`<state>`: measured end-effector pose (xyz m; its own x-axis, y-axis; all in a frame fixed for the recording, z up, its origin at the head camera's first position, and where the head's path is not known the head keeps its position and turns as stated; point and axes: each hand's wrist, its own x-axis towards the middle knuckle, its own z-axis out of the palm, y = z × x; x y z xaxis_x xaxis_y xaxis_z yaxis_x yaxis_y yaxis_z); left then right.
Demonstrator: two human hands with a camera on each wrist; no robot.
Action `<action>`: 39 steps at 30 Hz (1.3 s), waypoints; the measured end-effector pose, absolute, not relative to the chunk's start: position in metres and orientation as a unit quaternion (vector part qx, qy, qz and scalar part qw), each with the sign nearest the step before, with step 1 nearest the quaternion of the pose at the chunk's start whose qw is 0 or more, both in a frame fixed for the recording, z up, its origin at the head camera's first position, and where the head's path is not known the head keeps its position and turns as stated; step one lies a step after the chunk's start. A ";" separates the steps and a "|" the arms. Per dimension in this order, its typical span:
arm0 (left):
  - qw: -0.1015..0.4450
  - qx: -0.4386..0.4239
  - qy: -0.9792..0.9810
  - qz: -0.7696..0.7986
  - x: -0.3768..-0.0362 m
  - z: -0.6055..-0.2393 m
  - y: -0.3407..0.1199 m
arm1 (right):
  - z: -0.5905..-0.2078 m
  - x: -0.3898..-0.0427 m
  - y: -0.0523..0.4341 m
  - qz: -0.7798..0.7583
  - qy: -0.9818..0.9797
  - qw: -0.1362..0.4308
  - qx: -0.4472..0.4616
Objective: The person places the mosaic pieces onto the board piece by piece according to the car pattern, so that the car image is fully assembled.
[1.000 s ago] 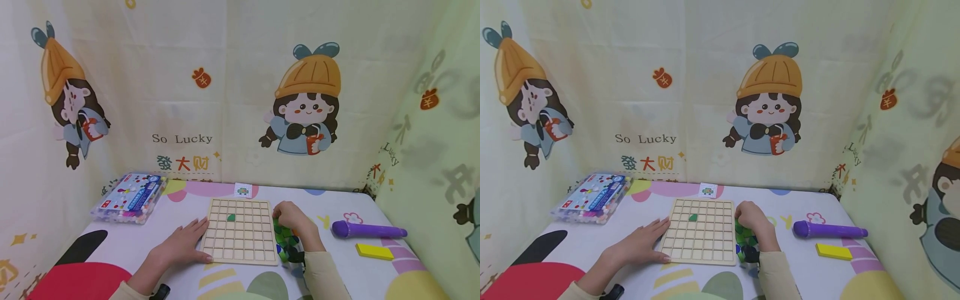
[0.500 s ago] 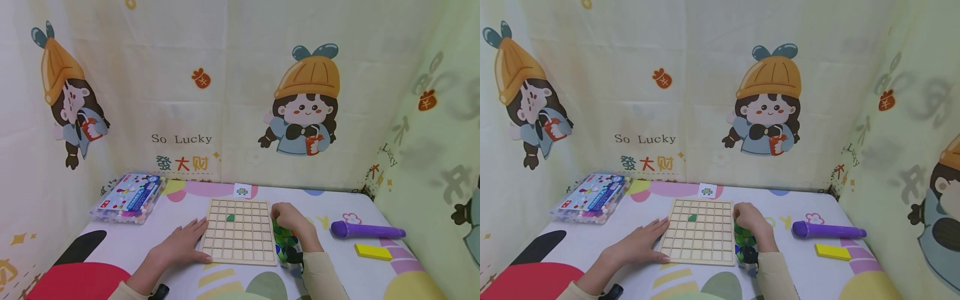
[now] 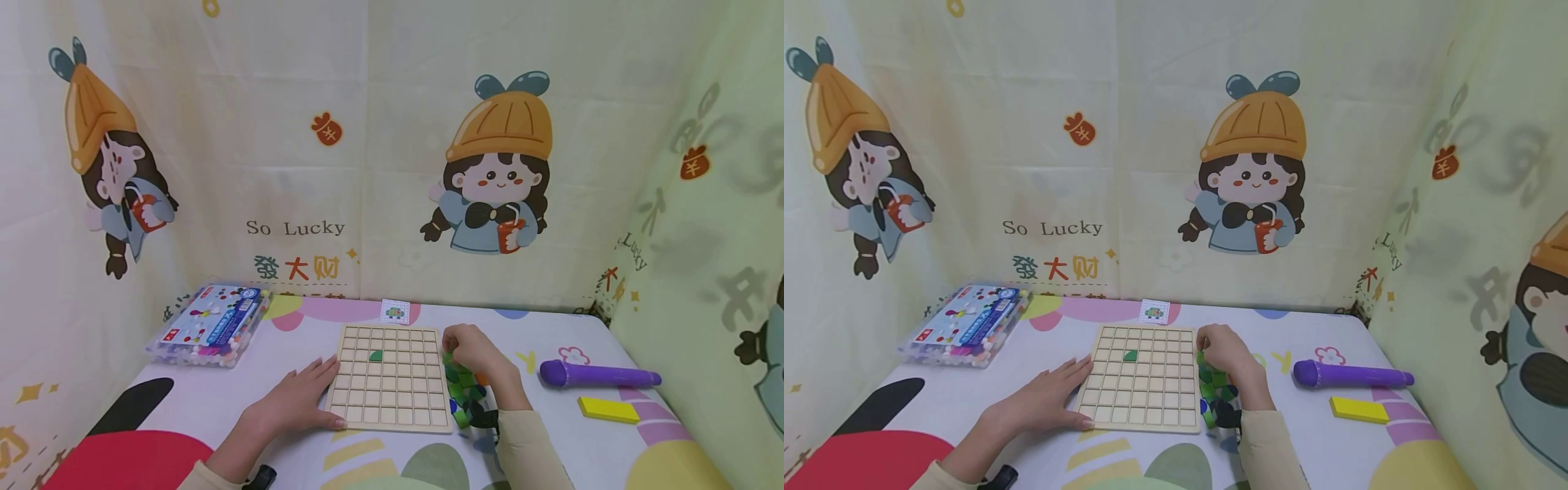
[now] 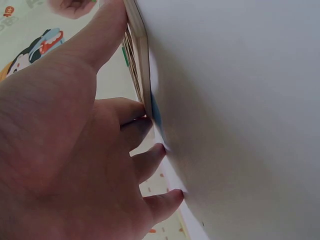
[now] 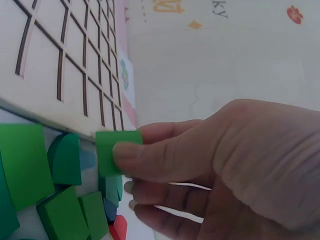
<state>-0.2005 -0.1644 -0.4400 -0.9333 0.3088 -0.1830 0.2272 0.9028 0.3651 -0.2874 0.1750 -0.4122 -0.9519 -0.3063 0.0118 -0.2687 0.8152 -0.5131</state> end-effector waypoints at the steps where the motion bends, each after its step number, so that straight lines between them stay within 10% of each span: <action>1: 0.120 0.139 0.968 0.172 -0.201 -0.440 -0.165 | -0.412 -0.288 0.174 -0.268 0.951 0.031 -0.154; 39: 0.123 0.143 0.966 0.178 -0.201 -0.439 -0.165 | -0.427 -0.291 0.105 -0.328 0.912 -0.021 -0.246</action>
